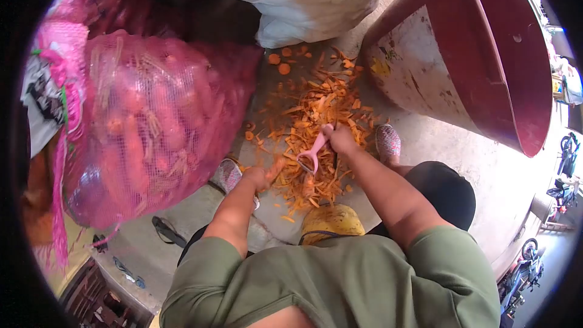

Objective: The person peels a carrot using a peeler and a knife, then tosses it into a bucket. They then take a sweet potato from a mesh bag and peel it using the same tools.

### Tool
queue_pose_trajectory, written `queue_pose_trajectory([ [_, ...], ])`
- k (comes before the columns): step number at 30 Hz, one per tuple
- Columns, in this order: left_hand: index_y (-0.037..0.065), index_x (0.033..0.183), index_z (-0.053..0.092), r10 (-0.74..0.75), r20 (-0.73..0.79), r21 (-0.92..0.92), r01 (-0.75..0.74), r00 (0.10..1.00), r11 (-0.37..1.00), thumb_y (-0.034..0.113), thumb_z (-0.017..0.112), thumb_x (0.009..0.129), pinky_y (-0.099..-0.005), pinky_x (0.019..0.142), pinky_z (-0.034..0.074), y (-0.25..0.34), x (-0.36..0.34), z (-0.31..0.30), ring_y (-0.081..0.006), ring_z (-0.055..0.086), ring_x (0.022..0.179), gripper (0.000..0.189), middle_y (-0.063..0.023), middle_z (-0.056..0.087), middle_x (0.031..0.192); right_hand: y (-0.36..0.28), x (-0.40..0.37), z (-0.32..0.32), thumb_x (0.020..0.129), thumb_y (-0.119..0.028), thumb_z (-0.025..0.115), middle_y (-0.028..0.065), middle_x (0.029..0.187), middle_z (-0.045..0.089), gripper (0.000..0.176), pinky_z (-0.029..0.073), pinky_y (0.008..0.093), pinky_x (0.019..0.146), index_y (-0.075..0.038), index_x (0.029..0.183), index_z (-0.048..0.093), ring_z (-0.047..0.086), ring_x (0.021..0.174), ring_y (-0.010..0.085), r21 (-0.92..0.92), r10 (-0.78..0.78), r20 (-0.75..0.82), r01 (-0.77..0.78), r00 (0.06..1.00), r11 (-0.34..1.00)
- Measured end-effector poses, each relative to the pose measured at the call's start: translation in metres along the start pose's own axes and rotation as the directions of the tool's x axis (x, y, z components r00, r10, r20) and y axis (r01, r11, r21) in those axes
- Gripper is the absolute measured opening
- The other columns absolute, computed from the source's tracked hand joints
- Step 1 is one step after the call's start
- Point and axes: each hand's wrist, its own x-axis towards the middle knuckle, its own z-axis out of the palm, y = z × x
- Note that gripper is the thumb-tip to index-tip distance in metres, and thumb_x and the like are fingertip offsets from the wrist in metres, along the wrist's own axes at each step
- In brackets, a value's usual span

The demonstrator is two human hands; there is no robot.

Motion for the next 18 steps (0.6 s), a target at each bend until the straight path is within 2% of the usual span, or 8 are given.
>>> queue_pose_trajectory([
  [2,0.001,0.094,0.056,-0.063,-0.190,-0.340,-0.006,0.980,0.940,0.016,0.065,0.058,-0.0314,0.070,0.045,-0.004,0.003,0.003,-0.0265,0.057,0.080,0.040,-0.0148,0.058,0.090,-0.014,-0.008,0.006,0.083,-0.023,0.049,0.0031,0.055,0.046,0.020,0.034,0.0246,0.036,-0.005,0.074,0.047,0.041,0.040,0.0116,0.198,0.007,-0.037,0.000,0.999,0.980],
  [5,-0.002,0.086,0.058,-0.035,-0.402,-0.736,-0.300,0.915,0.607,0.013,0.063,0.057,-0.0288,0.067,0.045,0.024,-0.059,-0.037,-0.0215,0.058,0.077,0.033,-0.0127,0.059,0.082,-0.031,-0.015,-0.004,0.082,-0.027,0.051,0.0028,0.057,0.047,0.022,0.035,0.0240,0.038,-0.006,0.076,0.047,0.041,0.041,0.0110,0.398,-0.059,0.118,0.007,0.991,0.917],
  [7,0.003,0.103,0.047,0.162,-0.352,-0.801,-0.386,0.922,0.457,0.013,0.068,0.059,-0.0299,0.066,0.043,0.037,-0.089,-0.063,-0.0132,0.053,0.078,0.050,-0.0065,0.056,0.087,-0.058,-0.041,-0.004,0.081,-0.028,0.052,0.0025,0.058,0.048,0.023,0.035,0.0238,0.038,-0.007,0.075,0.046,0.042,0.041,0.0111,0.412,-0.100,0.109,0.047,0.989,0.910],
  [10,0.001,0.102,0.048,0.220,-0.656,-0.722,-0.685,0.722,0.095,0.020,0.063,0.069,-0.0292,0.067,0.044,0.083,-0.175,-0.070,-0.0131,0.053,0.077,0.041,-0.0059,0.055,0.089,-0.090,-0.080,-0.015,0.081,-0.028,0.054,0.0023,0.059,0.047,0.022,0.036,0.0237,0.039,-0.008,0.074,0.046,0.042,0.043,0.0111,0.532,-0.201,0.183,0.075,0.962,0.844],
  [13,0.001,0.103,0.048,0.180,-0.567,-0.783,-0.457,0.804,-0.423,0.028,0.053,0.079,-0.0294,0.068,0.045,0.112,-0.238,-0.062,-0.0153,0.054,0.076,0.037,-0.0062,0.055,0.089,-0.107,-0.127,-0.015,0.080,-0.028,0.054,0.0023,0.059,0.047,0.022,0.035,0.0234,0.039,-0.009,0.074,0.045,0.043,0.044,0.0114,0.635,-0.345,0.231,0.128,0.910,0.762],
  [14,0.001,0.104,0.047,0.212,-0.616,-0.755,-0.492,0.759,-0.434,0.033,0.043,0.084,-0.0322,0.069,0.046,0.120,-0.253,-0.053,-0.0185,0.055,0.078,0.038,-0.0074,0.056,0.090,-0.112,-0.143,-0.013,0.080,-0.028,0.054,0.0024,0.060,0.048,0.022,0.035,0.0233,0.039,-0.009,0.074,0.045,0.044,0.045,0.0115,0.658,-0.393,0.234,0.153,0.889,0.737],
  [17,0.001,0.104,0.047,0.285,-0.661,-0.721,-0.482,0.694,-0.497,0.035,0.041,0.085,-0.0335,0.070,0.047,0.129,-0.263,-0.026,-0.0193,0.056,0.080,0.040,-0.0092,0.056,0.091,-0.114,-0.201,0.003,0.082,-0.029,0.051,0.0016,0.056,0.045,0.023,0.034,0.0232,0.040,-0.009,0.073,0.044,0.041,0.042,0.0104,0.594,-0.484,0.295,0.238,0.824,0.768],
  [18,0.001,0.104,0.047,0.282,-0.652,-0.708,-0.434,0.703,-0.557,0.038,0.038,0.085,-0.0335,0.069,0.047,0.146,-0.285,-0.017,-0.0206,0.056,0.080,0.042,-0.0112,0.056,0.090,-0.109,-0.219,0.007,0.081,-0.024,0.053,0.0024,0.062,0.048,0.019,0.034,0.0225,0.039,-0.008,0.075,0.045,0.044,0.046,0.0108,0.614,-0.528,0.370,0.225,0.765,0.757],
])
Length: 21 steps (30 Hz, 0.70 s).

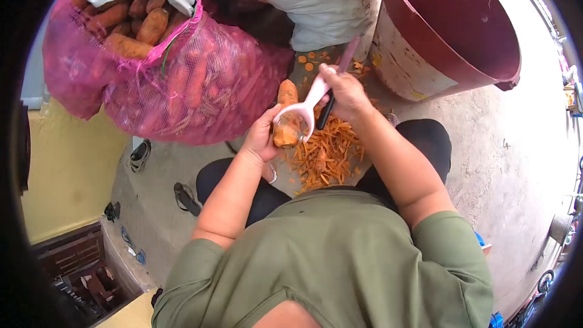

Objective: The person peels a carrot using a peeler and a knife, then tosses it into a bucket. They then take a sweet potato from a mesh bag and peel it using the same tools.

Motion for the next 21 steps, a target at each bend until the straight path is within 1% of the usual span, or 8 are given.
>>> queue_pose_trajectory([
  [3,0.003,0.110,0.044,-0.014,0.158,-0.087,0.028,0.987,0.996,0.035,0.039,0.085,-0.0360,0.077,0.045,-0.018,-0.023,0.012,-0.0198,0.054,0.090,0.041,-0.0099,0.055,0.095,0.007,-0.020,0.017,0.081,-0.026,0.052,0.0019,0.062,0.048,0.021,0.034,0.0206,0.039,-0.006,0.077,0.047,0.044,0.047,0.0093,-0.264,-0.019,0.103,0.045,0.994,0.963],
  [5,0.005,0.109,0.043,-0.065,0.140,-0.019,0.068,0.988,0.997,0.040,0.039,0.084,-0.0360,0.063,0.048,-0.025,-0.032,0.004,-0.0220,0.056,0.078,0.043,-0.0108,0.055,0.088,0.008,-0.014,0.003,0.079,-0.030,0.054,0.0021,0.062,0.050,0.025,0.035,0.0204,0.039,-0.006,0.076,0.049,0.046,0.048,0.0089,-0.448,-0.062,0.088,0.095,0.994,0.889],
  [10,0.009,0.107,0.044,-0.104,0.116,-0.015,0.106,0.988,0.994,0.043,0.039,0.083,-0.0342,0.049,0.047,-0.036,-0.047,-0.014,-0.0238,0.054,0.066,0.042,-0.0117,0.053,0.085,-0.022,0.016,-0.052,0.077,-0.021,0.059,0.0040,0.063,0.050,0.021,0.038,0.0212,0.039,-0.003,0.078,0.048,0.046,0.047,0.0099,-0.322,-0.301,-0.338,0.190,0.892,0.927],
  [13,0.010,0.108,0.044,-0.117,0.116,-0.022,0.120,0.986,0.993,0.043,0.038,0.083,-0.0349,0.052,0.048,-0.040,-0.043,-0.025,-0.0238,0.055,0.069,0.041,-0.0111,0.053,0.088,-0.019,-0.001,-0.036,0.078,-0.022,0.057,0.0036,0.060,0.049,0.020,0.036,0.0208,0.038,-0.004,0.077,0.048,0.046,0.047,0.0107,-0.187,-0.246,-0.196,0.210,0.949,0.960],
  [16,0.006,0.107,0.044,-0.113,-0.112,-0.057,0.107,0.987,0.993,0.041,0.037,0.084,-0.0352,0.051,0.048,-0.044,-0.042,-0.004,-0.0244,0.056,0.067,0.043,-0.0113,0.054,0.090,0.018,-0.035,0.012,0.079,-0.024,0.055,0.0038,0.059,0.050,0.020,0.036,0.0227,0.039,-0.006,0.073,0.049,0.046,0.047,0.0111,-0.438,-0.037,-0.035,0.018,0.999,0.899],
  [17,0.005,0.107,0.045,-0.122,-0.018,-0.049,0.121,0.992,0.991,0.041,0.036,0.084,-0.0352,0.051,0.048,-0.044,-0.041,-0.007,-0.0246,0.056,0.066,0.043,-0.0114,0.054,0.090,0.028,-0.033,0.007,0.078,-0.025,0.056,0.0043,0.059,0.051,0.021,0.036,0.0229,0.039,-0.006,0.073,0.050,0.047,0.047,0.0110,-0.347,-0.021,0.076,0.046,0.997,0.937],
  [19,0.004,0.106,0.045,-0.148,0.163,-0.024,0.153,0.976,0.988,0.040,0.035,0.085,-0.0353,0.050,0.048,-0.045,-0.041,-0.017,-0.0249,0.056,0.065,0.043,-0.0114,0.054,0.090,0.020,-0.009,-0.021,0.078,-0.026,0.057,0.0040,0.059,0.050,0.022,0.036,0.0224,0.039,-0.005,0.073,0.050,0.046,0.046,0.0107,-0.455,-0.170,-0.276,0.027,0.946,0.890],
  [21,0.004,0.108,0.045,-0.178,0.154,-0.048,0.187,0.972,0.981,0.038,0.036,0.085,-0.0353,0.051,0.048,-0.047,-0.041,-0.027,-0.0250,0.056,0.066,0.042,-0.0107,0.054,0.093,-0.004,0.011,-0.062,0.077,-0.025,0.058,0.0049,0.059,0.051,0.024,0.036,0.0221,0.038,-0.003,0.073,0.050,0.046,0.045,0.0113,-0.371,-0.337,-0.343,0.204,0.877,0.906],
])
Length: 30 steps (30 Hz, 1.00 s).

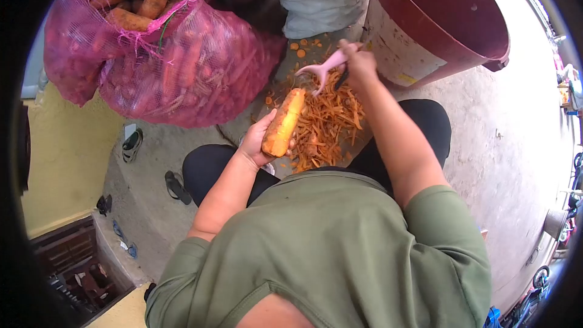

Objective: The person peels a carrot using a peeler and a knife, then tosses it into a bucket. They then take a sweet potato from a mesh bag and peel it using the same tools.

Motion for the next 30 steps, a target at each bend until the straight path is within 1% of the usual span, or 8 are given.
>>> queue_pose_trajectory([
  [2,0.004,0.110,0.044,-0.003,0.038,-0.006,0.003,0.999,1.000,0.036,0.036,0.086,-0.0353,0.053,0.049,0.002,0.001,-0.004,-0.0244,0.056,0.069,0.041,-0.0104,0.054,0.094,-0.005,0.008,-0.011,0.077,-0.023,0.059,0.0047,0.060,0.051,0.022,0.037,0.0224,0.039,-0.003,0.073,0.049,0.045,0.044,0.0116,0.222,0.081,0.052,-0.091,0.995,0.971],
  [6,0.004,0.110,0.044,0.123,-0.118,0.062,-0.116,0.985,0.991,0.032,0.035,0.087,-0.0348,0.061,0.049,0.000,0.007,0.013,-0.0222,0.056,0.076,0.037,-0.0110,0.054,0.095,-0.013,-0.067,0.043,0.078,-0.024,0.057,0.0042,0.061,0.051,0.021,0.037,0.0219,0.039,-0.005,0.074,0.049,0.047,0.048,0.0114,-0.149,0.194,0.436,-0.142,0.879,0.979],
  [10,0.003,0.108,0.044,0.018,-0.060,-0.013,-0.019,0.998,1.000,0.032,0.039,0.085,-0.0333,0.061,0.049,-0.001,0.007,0.003,-0.0224,0.057,0.075,0.038,-0.0117,0.055,0.094,0.004,-0.005,0.001,0.076,-0.022,0.060,0.0038,0.061,0.052,0.022,0.035,0.0218,0.038,-0.003,0.071,0.050,0.045,0.045,0.0100,-0.079,0.107,-0.078,-0.113,0.991,0.990],
  [13,0.002,0.105,0.045,-0.026,0.016,0.036,0.025,1.000,0.999,0.036,0.039,0.085,-0.0338,0.060,0.049,0.001,0.004,-0.003,-0.0227,0.058,0.072,0.040,-0.0130,0.056,0.091,-0.012,-0.004,-0.006,0.077,-0.018,0.059,0.0037,0.060,0.051,0.018,0.036,0.0204,0.038,-0.003,0.072,0.050,0.044,0.043,0.0089,0.185,0.009,0.061,-0.020,0.998,0.982],
  [18,0.002,0.104,0.046,-0.052,-0.171,0.032,0.058,0.984,0.998,0.040,0.037,0.085,-0.0354,0.062,0.050,-0.001,0.010,0.015,-0.0217,0.058,0.070,0.044,-0.0141,0.056,0.082,0.001,-0.074,0.039,0.079,-0.026,0.056,0.0036,0.059,0.052,0.023,0.035,0.0214,0.038,-0.005,0.071,0.051,0.045,0.043,0.0087,-0.163,0.116,0.467,-0.044,0.876,0.986],
  [22,0.006,0.104,0.047,-0.068,-0.036,0.016,0.069,0.997,0.998,0.042,0.037,0.085,-0.0355,0.053,0.049,-0.002,0.011,0.007,-0.0248,0.058,0.068,0.042,-0.0124,0.056,0.083,-0.001,-0.022,0.011,0.078,-0.023,0.057,0.0043,0.059,0.052,0.024,0.034,0.0210,0.038,-0.004,0.067,0.049,0.044,0.043,0.0083,-0.201,-0.051,0.055,0.061,0.997,0.978],
  [25,0.007,0.107,0.045,-0.017,-0.152,0.120,0.035,0.988,0.992,0.041,0.037,0.085,-0.0356,0.050,0.048,-0.005,0.009,0.000,-0.0238,0.057,0.065,0.042,-0.0125,0.055,0.084,-0.010,0.000,-0.011,0.076,-0.023,0.059,0.0031,0.061,0.050,0.021,0.037,0.0216,0.039,-0.005,0.074,0.047,0.047,0.047,0.0103,0.060,-0.002,-0.025,0.003,1.000,0.998],
  [30,0.007,0.106,0.045,-0.015,-0.162,0.020,0.019,0.987,1.000,0.042,0.036,0.085,-0.0350,0.048,0.048,-0.005,0.016,-0.007,-0.0239,0.056,0.063,0.042,-0.0126,0.055,0.083,-0.010,-0.057,0.033,0.071,-0.021,0.066,0.0021,0.062,0.051,0.023,0.039,0.0206,0.041,-0.005,0.073,0.050,0.049,0.050,0.0075,-0.169,0.020,0.260,0.026,0.965,0.985],
])
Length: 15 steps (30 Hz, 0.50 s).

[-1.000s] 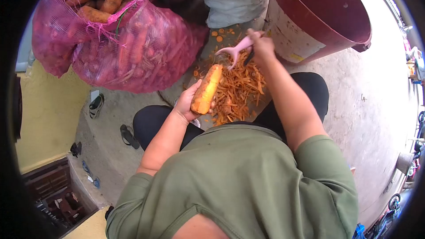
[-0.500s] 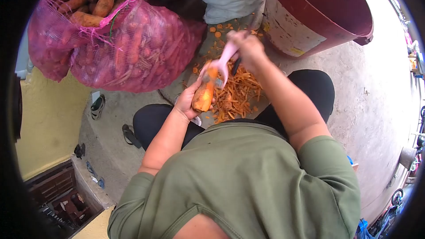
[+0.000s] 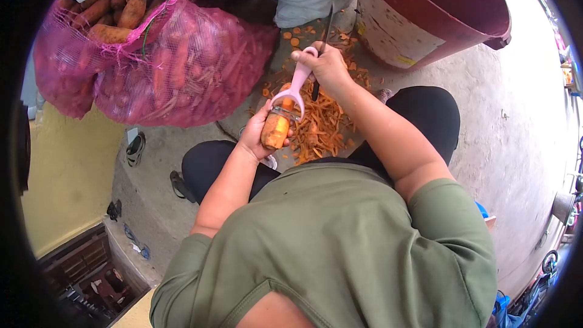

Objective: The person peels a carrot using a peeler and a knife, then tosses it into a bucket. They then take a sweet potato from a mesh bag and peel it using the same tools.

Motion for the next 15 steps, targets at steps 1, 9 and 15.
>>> queue_pose_trajectory([
  [1,0.006,0.105,0.045,-0.005,0.022,0.000,0.005,1.000,1.000,0.042,0.035,0.085,-0.0346,0.048,0.048,-0.001,0.000,0.002,-0.0238,0.056,0.064,0.043,-0.0123,0.055,0.083,-0.001,-0.001,-0.001,0.071,-0.020,0.065,0.0021,0.061,0.052,0.021,0.038,0.0201,0.041,-0.005,0.073,0.051,0.049,0.050,0.0071,-0.048,-0.016,0.005,0.017,1.000,0.999],
  [9,0.007,0.108,0.045,-0.093,-0.009,-0.008,0.093,0.996,0.996,0.041,0.031,0.086,-0.0331,0.050,0.046,-0.004,0.002,0.006,-0.0240,0.055,0.069,0.043,-0.0123,0.054,0.090,-0.009,-0.009,0.014,0.064,-0.023,0.070,0.0038,0.059,0.052,0.028,0.039,0.0235,0.047,-0.002,0.065,0.051,0.046,0.052,0.0092,-0.384,-0.118,-0.159,0.049,0.980,0.922],
  [15,0.006,0.112,0.040,-0.084,0.089,0.116,0.073,0.993,0.991,0.040,0.031,0.087,-0.0339,0.049,0.047,-0.014,0.007,0.004,-0.0233,0.056,0.069,0.043,-0.0122,0.055,0.086,0.025,0.029,-0.019,0.062,-0.026,0.066,0.0099,0.062,0.058,0.028,0.045,0.0310,0.054,-0.001,0.068,0.056,0.057,0.057,0.0179,-0.370,-0.136,-0.427,-0.036,0.894,0.929],
])
